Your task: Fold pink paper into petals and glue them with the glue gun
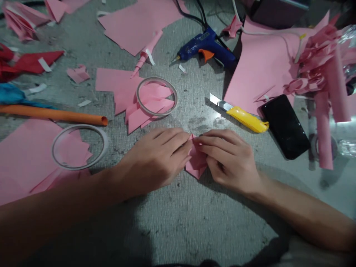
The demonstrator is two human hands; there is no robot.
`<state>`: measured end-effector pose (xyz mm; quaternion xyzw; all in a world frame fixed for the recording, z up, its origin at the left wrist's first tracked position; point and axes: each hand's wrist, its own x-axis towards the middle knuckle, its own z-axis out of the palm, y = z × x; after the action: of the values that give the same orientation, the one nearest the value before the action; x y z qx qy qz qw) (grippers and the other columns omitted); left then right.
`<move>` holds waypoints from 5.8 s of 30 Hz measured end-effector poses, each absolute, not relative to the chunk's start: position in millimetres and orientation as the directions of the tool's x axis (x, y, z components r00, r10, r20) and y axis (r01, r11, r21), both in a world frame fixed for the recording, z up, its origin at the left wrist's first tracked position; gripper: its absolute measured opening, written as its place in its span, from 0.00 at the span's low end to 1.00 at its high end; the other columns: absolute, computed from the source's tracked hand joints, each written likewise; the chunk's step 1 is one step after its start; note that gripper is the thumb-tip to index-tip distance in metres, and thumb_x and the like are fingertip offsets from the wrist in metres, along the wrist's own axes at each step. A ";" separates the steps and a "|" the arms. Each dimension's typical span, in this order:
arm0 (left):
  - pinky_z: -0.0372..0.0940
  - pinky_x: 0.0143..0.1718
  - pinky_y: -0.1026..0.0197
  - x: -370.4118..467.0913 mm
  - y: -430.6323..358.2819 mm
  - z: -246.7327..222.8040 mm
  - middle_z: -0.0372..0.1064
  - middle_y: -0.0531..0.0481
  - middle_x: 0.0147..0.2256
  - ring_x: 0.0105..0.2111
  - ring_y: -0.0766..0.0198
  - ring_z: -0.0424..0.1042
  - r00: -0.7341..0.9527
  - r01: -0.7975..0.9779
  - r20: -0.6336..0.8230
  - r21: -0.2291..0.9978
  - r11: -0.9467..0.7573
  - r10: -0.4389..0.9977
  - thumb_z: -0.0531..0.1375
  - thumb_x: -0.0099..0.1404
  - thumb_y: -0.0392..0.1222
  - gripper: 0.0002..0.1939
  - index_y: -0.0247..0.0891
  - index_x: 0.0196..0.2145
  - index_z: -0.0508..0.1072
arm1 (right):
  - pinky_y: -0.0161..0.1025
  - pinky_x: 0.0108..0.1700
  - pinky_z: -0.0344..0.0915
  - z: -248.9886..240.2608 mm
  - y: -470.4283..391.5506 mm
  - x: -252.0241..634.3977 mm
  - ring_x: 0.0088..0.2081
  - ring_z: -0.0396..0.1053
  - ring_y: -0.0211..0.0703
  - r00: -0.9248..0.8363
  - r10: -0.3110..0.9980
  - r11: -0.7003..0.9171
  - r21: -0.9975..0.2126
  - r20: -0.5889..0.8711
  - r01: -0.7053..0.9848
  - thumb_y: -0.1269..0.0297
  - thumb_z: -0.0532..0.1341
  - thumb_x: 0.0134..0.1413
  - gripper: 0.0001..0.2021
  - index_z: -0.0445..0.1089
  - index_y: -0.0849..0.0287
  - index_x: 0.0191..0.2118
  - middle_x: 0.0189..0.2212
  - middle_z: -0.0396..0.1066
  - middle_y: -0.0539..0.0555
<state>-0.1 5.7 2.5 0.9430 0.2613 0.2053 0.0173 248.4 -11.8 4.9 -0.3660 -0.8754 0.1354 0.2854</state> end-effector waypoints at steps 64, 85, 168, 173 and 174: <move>0.74 0.46 0.46 0.9 6.3 0.7 0.81 0.39 0.45 0.46 0.49 0.79 0.805 0.459 0.401 0.048 -0.887 0.438 0.60 0.78 0.39 0.13 0.27 0.50 0.80 | 0.57 0.56 0.77 10.5 -8.5 249.2 0.53 0.81 0.55 -0.526 0.791 0.588 -0.630 0.314 0.507 0.84 0.55 0.61 0.21 0.81 0.56 0.45 0.48 0.86 0.54; 0.74 0.48 0.45 2.5 6.3 0.2 0.80 0.37 0.46 0.47 0.47 0.79 0.794 0.469 0.384 0.104 -0.877 0.470 0.59 0.78 0.38 0.12 0.27 0.51 0.79 | 0.57 0.58 0.76 6.3 -9.4 247.9 0.55 0.80 0.56 -0.552 0.766 0.631 -0.549 0.330 0.548 0.83 0.58 0.60 0.18 0.79 0.57 0.45 0.52 0.85 0.55; 0.73 0.53 0.46 -3.7 15.2 -1.1 0.79 0.37 0.56 0.55 0.47 0.78 0.821 0.432 0.368 0.100 -0.897 0.436 0.59 0.76 0.33 0.11 0.33 0.51 0.80 | 0.54 0.56 0.79 12.3 -3.0 251.7 0.51 0.83 0.52 -0.478 0.816 0.559 -0.656 0.325 0.508 0.81 0.56 0.62 0.18 0.80 0.53 0.41 0.39 0.85 0.51; 0.72 0.52 0.47 -4.5 14.9 -1.9 0.82 0.40 0.52 0.51 0.51 0.81 0.801 0.394 0.432 0.143 -0.908 0.415 0.60 0.74 0.31 0.07 0.34 0.46 0.78 | 0.54 0.58 0.78 16.4 -0.6 250.2 0.52 0.83 0.51 -0.452 0.842 0.496 -0.749 0.293 0.439 0.78 0.59 0.67 0.16 0.82 0.54 0.47 0.45 0.86 0.54; 0.71 0.52 0.48 -5.0 14.5 -1.5 0.83 0.42 0.50 0.50 0.52 0.82 0.779 0.403 0.444 0.187 -0.896 0.443 0.60 0.73 0.31 0.07 0.36 0.45 0.77 | 0.53 0.57 0.79 17.7 0.0 250.3 0.52 0.83 0.51 -0.426 0.861 0.459 -0.786 0.279 0.414 0.75 0.60 0.69 0.15 0.82 0.53 0.48 0.47 0.86 0.55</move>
<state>-5.0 14.5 -1.5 0.9422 0.2244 0.2454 0.0410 250.3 0.0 17.7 -0.4083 -0.7804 0.3222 0.3471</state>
